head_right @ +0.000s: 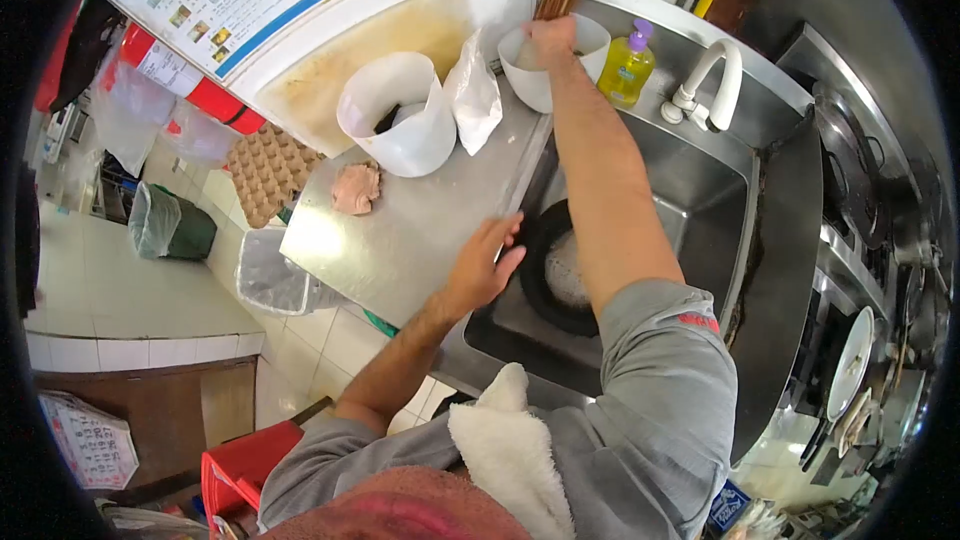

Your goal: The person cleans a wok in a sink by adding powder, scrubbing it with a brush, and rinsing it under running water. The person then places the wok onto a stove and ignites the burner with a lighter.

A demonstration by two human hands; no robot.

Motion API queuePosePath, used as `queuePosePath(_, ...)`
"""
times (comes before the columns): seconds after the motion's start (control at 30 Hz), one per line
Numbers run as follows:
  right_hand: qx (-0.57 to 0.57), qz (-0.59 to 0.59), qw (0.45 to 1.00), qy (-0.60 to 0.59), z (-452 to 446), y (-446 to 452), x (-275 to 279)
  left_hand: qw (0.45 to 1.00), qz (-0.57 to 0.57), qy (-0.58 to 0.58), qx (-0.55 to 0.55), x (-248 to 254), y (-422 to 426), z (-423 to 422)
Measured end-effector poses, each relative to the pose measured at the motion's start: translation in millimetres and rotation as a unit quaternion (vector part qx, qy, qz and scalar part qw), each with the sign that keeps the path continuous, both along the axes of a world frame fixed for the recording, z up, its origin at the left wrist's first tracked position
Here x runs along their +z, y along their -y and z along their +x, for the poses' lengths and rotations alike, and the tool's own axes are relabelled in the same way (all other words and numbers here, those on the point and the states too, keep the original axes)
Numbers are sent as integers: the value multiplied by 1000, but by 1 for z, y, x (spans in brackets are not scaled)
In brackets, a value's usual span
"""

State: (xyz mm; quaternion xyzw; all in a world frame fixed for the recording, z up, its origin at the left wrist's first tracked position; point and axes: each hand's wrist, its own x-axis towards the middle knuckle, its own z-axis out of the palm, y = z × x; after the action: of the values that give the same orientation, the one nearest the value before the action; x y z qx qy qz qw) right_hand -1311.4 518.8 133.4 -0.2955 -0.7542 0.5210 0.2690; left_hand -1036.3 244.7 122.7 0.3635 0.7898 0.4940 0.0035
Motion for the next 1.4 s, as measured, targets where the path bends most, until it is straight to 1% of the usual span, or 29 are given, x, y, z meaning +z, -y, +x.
queuePosePath(0.07,4,74,993,-92,21,5,39,993,4,114,-22,-21,17,25)
queuePosePath(0.13,32,68,973,-218,32,0,71,990,16,137,-8,-46,31,38)
queuePosePath(0.17,7,104,961,-256,51,2,95,989,29,148,7,-54,38,43)
queuePosePath(0.2,141,51,961,-230,82,0,120,991,35,132,5,-59,46,41)
queuePosePath(0.23,152,-65,938,-305,130,36,152,990,29,138,1,-52,56,38)
queuePosePath(0.27,141,-70,946,-284,160,45,137,987,28,159,22,-51,64,36)
queuePosePath(0.33,203,-359,863,-293,208,60,113,971,80,214,71,-56,78,40)
queuePosePath(0.37,223,-382,865,-238,237,60,83,967,88,216,104,-46,82,37)
queuePosePath(0.43,184,-404,889,-114,313,79,19,961,99,224,131,-41,97,44)
queuePosePath(0.47,221,-338,914,-35,349,81,-5,957,112,219,155,-41,103,43)
queuePosePath(0.5,203,-383,900,51,379,79,-37,956,112,221,155,-46,111,42)
queuePosePath(0.53,195,-357,904,130,405,72,-74,954,129,211,172,-54,120,42)
queuePosePath(0.6,168,-380,894,168,444,64,-134,949,142,205,191,-61,135,44)
queuePosePath(0.67,155,-225,925,263,461,58,-180,952,127,149,237,-64,139,41)
queuePosePath(0.7,159,-222,925,263,468,59,-192,944,149,152,254,-61,138,41)
queuePosePath(0.73,253,-29,884,392,476,66,-198,943,151,149,258,-65,136,39)
queuePosePath(0.77,330,167,788,493,483,71,-203,933,181,138,278,-73,135,36)
queuePosePath(0.8,334,167,787,492,496,67,-199,923,210,129,297,-78,136,37)
queuePosePath(0.83,356,180,755,520,510,56,-184,922,207,128,301,-77,135,41)
queuePosePath(0.87,375,197,724,544,514,41,-176,923,170,122,323,-75,129,41)
queuePosePath(0.9,377,201,725,540,514,26,-180,922,132,117,345,-73,126,40)
queuePosePath(0.97,217,39,811,542,517,3,-195,923,106,99,357,-73,124,36)
queuePosePath(1.03,162,-17,840,518,479,44,-214,920,74,93,373,-77,126,44)
queuePosePath(1.1,240,115,846,462,450,62,-211,921,18,66,383,-75,125,40)
queuePosePath(1.17,292,214,825,434,430,43,-222,920,2,52,388,-72,124,38)
queuePosePath(1.23,245,227,780,530,427,-6,-221,920,-16,42,388,-73,124,44)
queuePosePath(1.3,209,118,785,572,453,6,-161,922,-32,25,385,-77,125,40)
queuePosePath(1.33,217,94,771,592,472,15,-166,923,-27,22,383,-74,124,37)
queuePosePath(1.4,275,107,788,541,507,44,-192,920,-52,44,387,-72,124,40)
